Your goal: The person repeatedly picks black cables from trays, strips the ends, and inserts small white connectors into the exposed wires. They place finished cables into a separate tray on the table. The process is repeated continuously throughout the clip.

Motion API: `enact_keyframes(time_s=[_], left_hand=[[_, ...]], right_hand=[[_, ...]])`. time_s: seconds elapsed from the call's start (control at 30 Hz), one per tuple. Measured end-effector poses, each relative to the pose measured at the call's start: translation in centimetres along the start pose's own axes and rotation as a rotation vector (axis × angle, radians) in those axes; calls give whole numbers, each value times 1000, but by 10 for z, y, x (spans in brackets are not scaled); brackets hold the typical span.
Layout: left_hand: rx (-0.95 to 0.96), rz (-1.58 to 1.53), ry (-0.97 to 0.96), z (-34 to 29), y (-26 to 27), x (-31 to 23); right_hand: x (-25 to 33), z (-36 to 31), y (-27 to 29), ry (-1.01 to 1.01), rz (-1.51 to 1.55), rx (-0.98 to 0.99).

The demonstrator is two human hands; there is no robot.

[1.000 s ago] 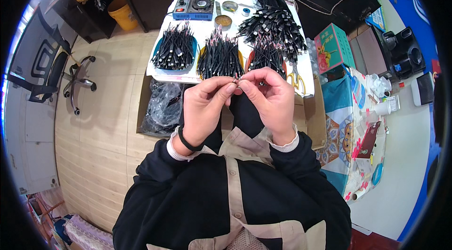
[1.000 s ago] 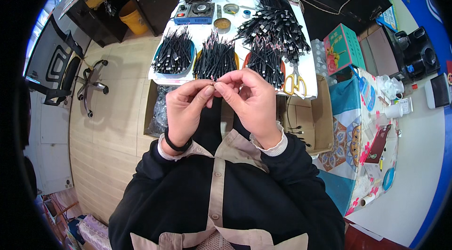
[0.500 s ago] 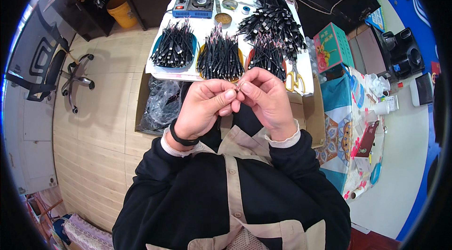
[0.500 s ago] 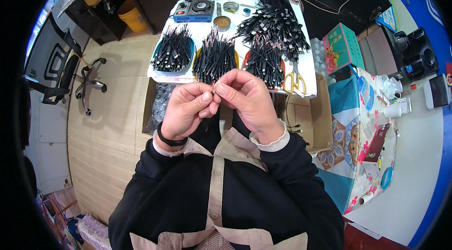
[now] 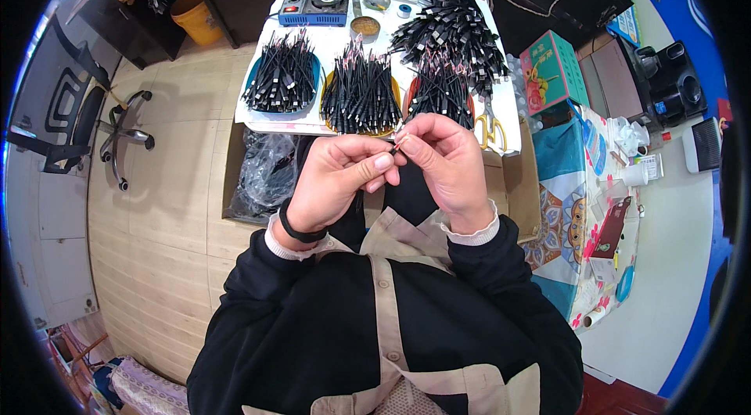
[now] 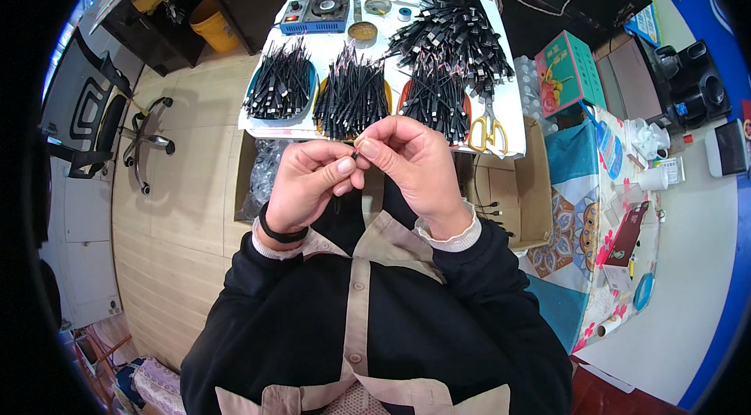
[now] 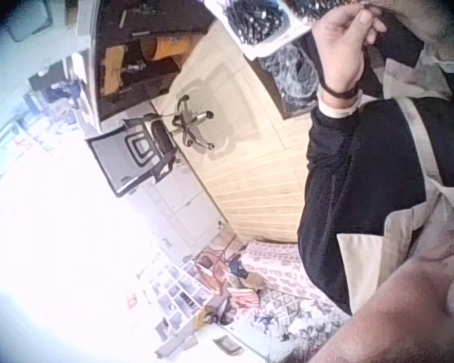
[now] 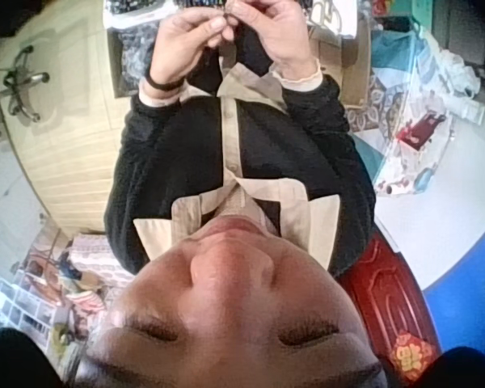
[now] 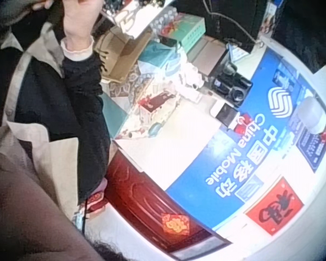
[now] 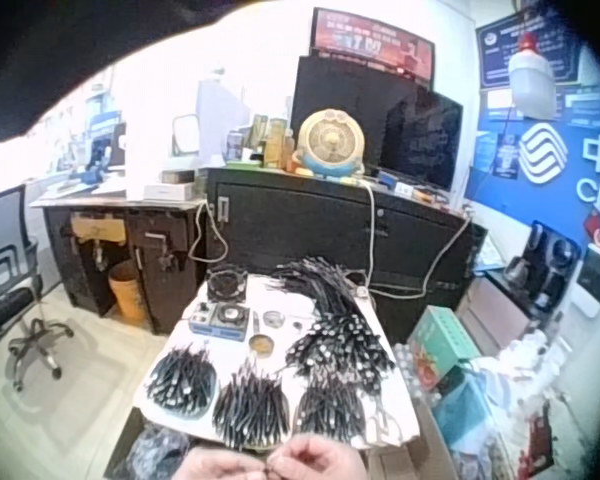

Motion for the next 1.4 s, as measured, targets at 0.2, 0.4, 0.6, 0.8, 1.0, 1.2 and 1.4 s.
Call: enact_keyframes(time_s=[0.2,0.4,0.6,0.8,1.0,1.2,1.4], left_hand=[[21,-7,-96,3,1,5],[-40,128,-95,6,0,6],[-41,376,-80,9,1,8],[-173,146,-57,27,14,18],[-240,-58,-2,36,26,26],[-274,-59,-49,36,30,28],[-309,-148,-90,41,27,31]], right_hand=[[-8,0,-1,-134,352,51],[-11,0,6,-233,339,61],[-25,7,16,-467,580,168],[-4,53,81,112,-918,-217],[-18,81,107,316,-1627,-145],[-25,89,112,338,-1383,-248],[-31,102,128,407,-780,-329]])
Point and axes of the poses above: each hand's wrist, its own z-axis towards the middle knuckle, its own y-axis out of the back of the hand, x = y × z, the point moved 2 cm from there along z, towards the middle knuckle, and after that the axes turned 5 degrees about y, right-handed, at the moved point
